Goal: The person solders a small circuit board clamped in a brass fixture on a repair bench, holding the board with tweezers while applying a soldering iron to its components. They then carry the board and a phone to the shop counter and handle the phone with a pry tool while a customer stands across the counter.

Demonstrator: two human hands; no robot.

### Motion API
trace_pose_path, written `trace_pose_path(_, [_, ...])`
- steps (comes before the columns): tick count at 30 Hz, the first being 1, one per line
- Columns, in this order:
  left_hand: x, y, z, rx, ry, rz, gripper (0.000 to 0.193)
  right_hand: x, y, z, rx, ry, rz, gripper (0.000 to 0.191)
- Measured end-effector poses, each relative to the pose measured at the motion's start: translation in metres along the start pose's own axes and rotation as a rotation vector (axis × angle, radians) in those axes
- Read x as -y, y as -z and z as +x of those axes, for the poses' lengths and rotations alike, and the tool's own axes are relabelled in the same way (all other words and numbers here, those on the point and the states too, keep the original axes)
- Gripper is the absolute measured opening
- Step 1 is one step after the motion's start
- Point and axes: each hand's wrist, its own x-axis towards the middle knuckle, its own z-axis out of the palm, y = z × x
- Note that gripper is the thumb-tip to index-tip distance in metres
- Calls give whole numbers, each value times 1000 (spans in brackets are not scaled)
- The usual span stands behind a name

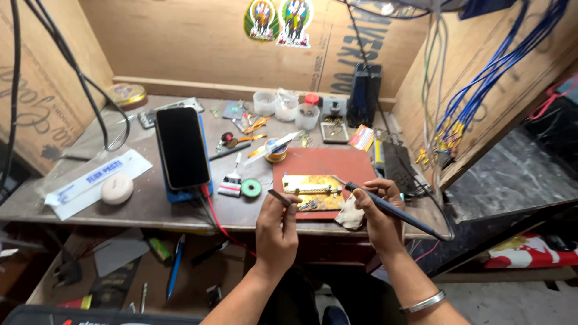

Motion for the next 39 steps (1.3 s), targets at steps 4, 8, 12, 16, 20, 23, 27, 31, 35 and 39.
trace_pose_path(4, [6, -3, 0, -33, -29, -29, 11, 5, 2, 20, -27, -16, -20, 23])
trace_pose_path(8, [8, -3, -3, -58, 23, -30, 11, 23, -10, 68, 7, -2, -150, 21])
trace_pose_path(12, [11, -3, -2, -47, 72, -40, 12, 43, -34, 129, 126, -54, -267, 29])
trace_pose_path(16, [16, -5, -4, -51, 73, -20, 12, 55, -54, 161, 112, -141, -627, 32])
trace_pose_path(20, [20, -6, -6, -55, 93, -9, 12, 58, -72, 166, 144, -176, -751, 32])
trace_pose_path(23, [23, -4, -5, -69, 39, 7, 12, 61, -80, 168, 167, 108, -825, 30])
trace_pose_path(27, [25, -8, -4, -61, 130, 5, 13, 78, -83, 176, 278, 72, -985, 32])
trace_pose_path(31, [36, -10, 1, -84, 11, 30, 13, 87, -84, 182, 209, -21, -953, 31])
trace_pose_path(35, [49, -16, 6, -95, 57, 1, 12, 81, -80, 181, 323, 89, -1009, 32])
trace_pose_path(39, [51, -19, 13, -94, 71, -47, 11, 82, -79, 183, 444, 270, -1116, 29])
